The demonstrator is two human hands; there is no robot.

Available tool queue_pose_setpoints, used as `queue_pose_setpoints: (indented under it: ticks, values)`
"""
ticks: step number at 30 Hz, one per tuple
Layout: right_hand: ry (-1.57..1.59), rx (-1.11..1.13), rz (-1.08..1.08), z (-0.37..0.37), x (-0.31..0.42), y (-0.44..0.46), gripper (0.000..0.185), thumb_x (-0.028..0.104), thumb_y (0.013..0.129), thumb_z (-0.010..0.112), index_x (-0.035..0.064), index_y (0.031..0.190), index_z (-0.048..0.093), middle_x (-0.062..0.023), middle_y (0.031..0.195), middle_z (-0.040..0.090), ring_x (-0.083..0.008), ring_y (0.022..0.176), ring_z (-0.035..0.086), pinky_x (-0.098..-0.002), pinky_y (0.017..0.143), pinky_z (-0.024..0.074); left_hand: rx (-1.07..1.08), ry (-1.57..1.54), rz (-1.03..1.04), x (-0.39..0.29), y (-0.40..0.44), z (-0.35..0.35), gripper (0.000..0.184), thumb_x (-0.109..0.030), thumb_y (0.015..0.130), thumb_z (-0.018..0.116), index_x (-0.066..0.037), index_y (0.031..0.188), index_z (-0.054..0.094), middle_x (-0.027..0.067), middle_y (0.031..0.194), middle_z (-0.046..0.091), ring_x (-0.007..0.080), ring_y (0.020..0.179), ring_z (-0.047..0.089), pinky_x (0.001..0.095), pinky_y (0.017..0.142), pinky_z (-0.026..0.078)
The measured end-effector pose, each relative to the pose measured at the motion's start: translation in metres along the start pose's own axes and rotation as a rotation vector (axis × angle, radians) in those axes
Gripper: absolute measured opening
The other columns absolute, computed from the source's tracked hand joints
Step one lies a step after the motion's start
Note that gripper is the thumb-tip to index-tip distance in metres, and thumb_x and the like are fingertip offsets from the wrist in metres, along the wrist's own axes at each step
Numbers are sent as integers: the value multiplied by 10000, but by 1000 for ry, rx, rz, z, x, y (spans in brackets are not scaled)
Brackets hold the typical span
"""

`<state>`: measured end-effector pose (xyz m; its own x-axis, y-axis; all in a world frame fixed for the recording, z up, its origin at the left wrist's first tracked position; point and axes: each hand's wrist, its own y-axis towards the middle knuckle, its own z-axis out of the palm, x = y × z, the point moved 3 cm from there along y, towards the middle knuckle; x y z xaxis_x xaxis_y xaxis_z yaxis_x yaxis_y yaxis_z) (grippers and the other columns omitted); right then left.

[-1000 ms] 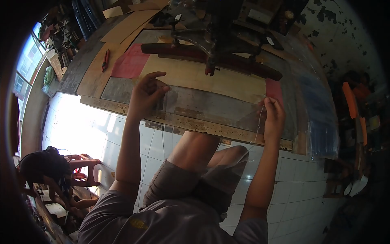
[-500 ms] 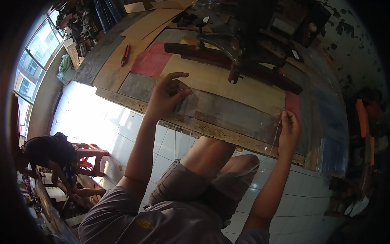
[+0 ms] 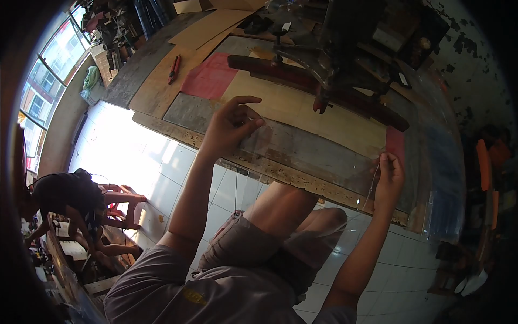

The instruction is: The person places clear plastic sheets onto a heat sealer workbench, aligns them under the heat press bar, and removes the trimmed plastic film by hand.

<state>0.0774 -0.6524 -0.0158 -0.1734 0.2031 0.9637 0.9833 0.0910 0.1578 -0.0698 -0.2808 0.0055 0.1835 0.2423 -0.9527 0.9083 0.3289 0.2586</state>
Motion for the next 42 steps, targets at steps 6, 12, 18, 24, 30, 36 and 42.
queue_pose_setpoints:
  ticks: [6, 12, 18, 24, 30, 36, 42]
  values:
    - [1, -1, 11, 0, 0, 0, 280, 321, 1029, 642, 50, 1088, 684, 6, 869, 639, -76, 771, 571, -237, 698, 445, -1, 17, 14, 0, 1, 0, 442, -104, 906, 773, -22, 1296, 583, 35, 915, 732, 56, 799, 659, 233, 718, 489]
    - [-8, 1, 13, 0, 0, 0, 273, 319, 1030, 640, 53, 1076, 684, 8, 866, 640, -76, 755, 571, -234, 693, 439, -11, 32, 25, 2, 0, 0, 431, -113, 901, 780, -27, 1280, 594, 18, 892, 716, 43, 761, 626, 225, 685, 467]
    - [-20, -8, -18, 0, 1, 0, 264, 306, 1030, 638, 45, 1056, 673, -1, 858, 647, -83, 733, 583, -238, 665, 434, -13, 43, 20, 2, 0, 0, 426, -114, 904, 775, -36, 1283, 596, 6, 896, 712, 34, 753, 617, 220, 669, 464]
    - [-15, -3, -16, 0, -1, 1, 267, 306, 1029, 640, 44, 1062, 674, -2, 858, 646, -82, 737, 584, -240, 668, 437, -7, 53, -1, 1, 0, 1, 430, -114, 914, 765, -43, 1301, 594, -1, 902, 712, 30, 751, 633, 220, 648, 476]
    - [-42, -8, 0, 1, 2, -1, 265, 304, 1030, 638, 43, 1059, 676, -5, 867, 649, -83, 746, 588, -240, 674, 445, -7, 60, -6, 4, 0, 1, 436, -115, 910, 768, -43, 1302, 591, 5, 896, 709, 34, 739, 619, 224, 645, 469]
    - [-30, -14, -2, 2, 3, -1, 276, 313, 1030, 636, 42, 1061, 677, -10, 867, 649, -86, 739, 591, -241, 666, 443, -6, 57, -9, 3, 0, 2, 428, -108, 912, 759, -39, 1298, 589, 18, 891, 708, 40, 726, 594, 230, 652, 452]
    - [-35, -33, 16, 2, 3, -1, 266, 303, 1026, 645, 41, 1058, 682, -5, 862, 650, -84, 735, 590, -237, 665, 444, -6, 45, -14, 2, 0, 3, 424, -89, 907, 754, -38, 1295, 592, 14, 889, 709, 35, 717, 591, 225, 643, 449]
